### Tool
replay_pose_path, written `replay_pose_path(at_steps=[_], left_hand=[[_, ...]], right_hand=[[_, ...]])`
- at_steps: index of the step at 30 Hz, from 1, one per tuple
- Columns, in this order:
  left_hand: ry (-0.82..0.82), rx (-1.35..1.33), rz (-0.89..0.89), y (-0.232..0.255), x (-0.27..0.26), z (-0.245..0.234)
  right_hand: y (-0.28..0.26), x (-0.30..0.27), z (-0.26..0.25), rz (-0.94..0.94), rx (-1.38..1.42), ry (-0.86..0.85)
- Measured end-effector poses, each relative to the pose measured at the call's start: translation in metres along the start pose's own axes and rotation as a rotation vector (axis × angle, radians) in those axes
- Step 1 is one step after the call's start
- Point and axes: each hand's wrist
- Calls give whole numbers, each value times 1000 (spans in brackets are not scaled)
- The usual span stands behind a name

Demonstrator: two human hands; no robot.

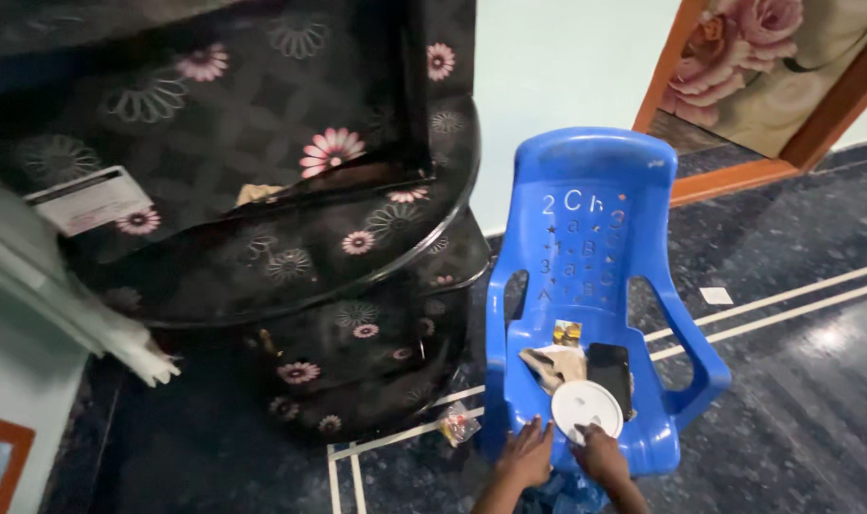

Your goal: The person transfers various small household items from a blue plastic chair to a shelf. They handle items one by one, including a small container, a purple tube, a blue bottle, and a white plate, placing them on the shelf among other toiletries and fruits.

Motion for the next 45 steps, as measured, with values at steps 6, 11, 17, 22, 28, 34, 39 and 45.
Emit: replay_pose_path(at_steps=[6,11,17,22,28,34,39,45], left_hand=[[-8,211,-67,3,38,13],[10,414,-156,11,61,28],[-45,557,-277,35,80,43],[-82,548,-276,43,75,39],[-184,306,-272,29,54,28],[-72,90,-106,6,21,-13],[218,-222,128,36,1,-79],[591,2,344,119,-74,-207]], right_hand=[[17,-11,14,-146,-270,112],[25,2,22,-211,-301,61],[36,8,24,-271,-266,147],[34,8,11,-292,-236,120],[34,1,2,-284,-176,170],[30,44,-40,28,1007,198],[12,52,-85,129,1687,-63],[-81,0,-204,-6,1648,-217]])
Point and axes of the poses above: each hand's wrist, its own x-axis towards the middle knuckle, its own z-axis out of the palm, y = z × x, and after that the axes turned 8 degrees about -x, right-handed
